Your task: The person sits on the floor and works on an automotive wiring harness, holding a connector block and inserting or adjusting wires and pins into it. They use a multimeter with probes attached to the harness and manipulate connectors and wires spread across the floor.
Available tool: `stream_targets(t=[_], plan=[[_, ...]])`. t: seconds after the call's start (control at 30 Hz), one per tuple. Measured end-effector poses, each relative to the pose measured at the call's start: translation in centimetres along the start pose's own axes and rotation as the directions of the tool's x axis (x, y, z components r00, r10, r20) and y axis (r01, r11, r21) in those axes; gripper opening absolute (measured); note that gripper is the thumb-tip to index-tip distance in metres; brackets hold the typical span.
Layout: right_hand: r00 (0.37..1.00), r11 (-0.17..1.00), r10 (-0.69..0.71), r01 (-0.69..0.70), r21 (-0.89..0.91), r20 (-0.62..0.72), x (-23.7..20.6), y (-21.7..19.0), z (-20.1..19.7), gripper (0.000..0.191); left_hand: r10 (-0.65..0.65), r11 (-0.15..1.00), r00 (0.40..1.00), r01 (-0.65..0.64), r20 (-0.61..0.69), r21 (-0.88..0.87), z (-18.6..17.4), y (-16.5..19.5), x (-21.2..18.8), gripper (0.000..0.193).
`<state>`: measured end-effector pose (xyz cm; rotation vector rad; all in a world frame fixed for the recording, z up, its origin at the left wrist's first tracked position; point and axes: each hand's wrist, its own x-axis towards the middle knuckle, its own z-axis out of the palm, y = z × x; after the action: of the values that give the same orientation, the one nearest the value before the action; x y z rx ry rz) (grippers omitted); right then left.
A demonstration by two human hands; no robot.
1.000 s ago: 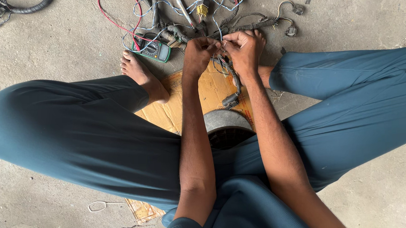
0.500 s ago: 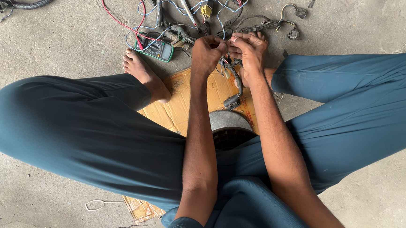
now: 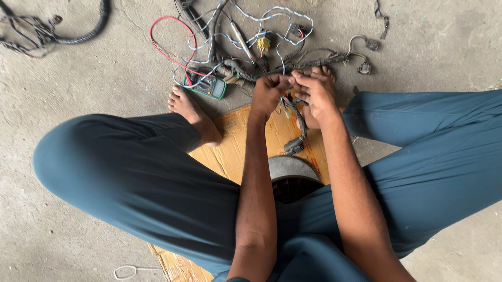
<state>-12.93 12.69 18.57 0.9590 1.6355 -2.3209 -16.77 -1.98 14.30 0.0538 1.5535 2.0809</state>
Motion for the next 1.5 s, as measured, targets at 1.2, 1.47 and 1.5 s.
stream_targets(t=[1.2,1.47,1.5], plan=[[0.856,0.425,-0.336,0.509,-0.748,0.392,-0.8,-9.2,-6.1,0.031,0.362,0.708,0.931,-0.239,-0.050,0.664,3.2,5.9,-2.6,0.007],[0.766,0.049,-0.343,0.593,-0.804,0.544,-3.7,-7.9,-1.9,0.025,0.204,0.762,0.979,-0.153,-0.008,0.630,3.8,5.9,-3.0,0.013],[0.787,0.006,-0.330,0.555,-0.832,0.522,-3.9,-7.9,-1.6,0.020,0.159,0.772,0.987,-0.116,-0.014,0.625,3.7,5.8,-2.9,0.014]])
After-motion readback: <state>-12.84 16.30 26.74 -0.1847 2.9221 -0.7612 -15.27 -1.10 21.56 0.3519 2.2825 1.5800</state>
